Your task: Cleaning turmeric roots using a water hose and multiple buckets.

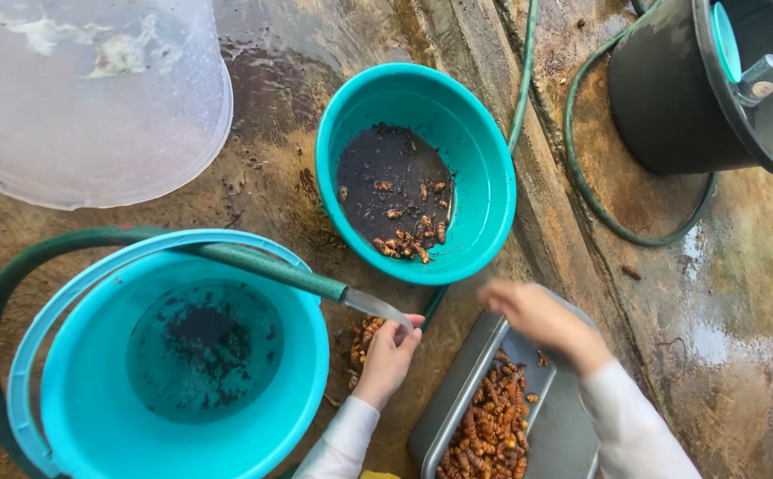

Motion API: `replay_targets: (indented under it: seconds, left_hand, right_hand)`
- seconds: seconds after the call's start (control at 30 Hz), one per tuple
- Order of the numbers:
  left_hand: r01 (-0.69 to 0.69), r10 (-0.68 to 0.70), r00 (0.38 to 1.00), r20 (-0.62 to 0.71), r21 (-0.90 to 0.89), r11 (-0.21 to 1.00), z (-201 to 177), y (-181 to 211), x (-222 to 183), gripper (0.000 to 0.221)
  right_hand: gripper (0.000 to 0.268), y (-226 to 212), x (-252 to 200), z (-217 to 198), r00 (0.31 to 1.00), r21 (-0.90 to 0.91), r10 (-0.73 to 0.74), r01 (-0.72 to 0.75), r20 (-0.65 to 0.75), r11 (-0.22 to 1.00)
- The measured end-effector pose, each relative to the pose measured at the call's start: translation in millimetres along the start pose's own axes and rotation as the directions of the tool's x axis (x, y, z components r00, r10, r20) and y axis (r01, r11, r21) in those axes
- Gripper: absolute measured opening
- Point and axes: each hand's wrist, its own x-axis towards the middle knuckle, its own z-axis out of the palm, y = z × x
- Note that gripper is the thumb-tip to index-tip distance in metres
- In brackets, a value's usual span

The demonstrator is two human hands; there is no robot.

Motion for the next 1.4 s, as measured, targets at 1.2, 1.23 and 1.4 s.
replay_targets:
  seconds: [1.2, 1.23, 1.4]
  left_hand:
    - [-0.117, 0.146, 0.979, -0.140, 0.196, 0.973, -39.6, 24.1, -10.9, 0.023]
    - [-0.115, 0.143, 0.980, -0.135, 0.195, 0.974, -35.7, 32.6, -13.0, 0.023]
    - [-0.011, 0.014, 1.000, 0.011, -0.195, 0.981, -8.2, 29.4, -18.2, 0.020]
  right_hand:
    - [0.011, -18.9, 89.8, -22.8, 0.909, -0.170, -0.132, 0.069, -0.396, 0.983]
    - [0.011, -32.6, 71.0, -13.0, 0.910, -0.169, -0.127, 0.063, -0.396, 0.984]
    - [0.017, -87.7, 3.4, 41.7, 0.993, 0.495, 0.083, -0.113, 0.082, 0.862]
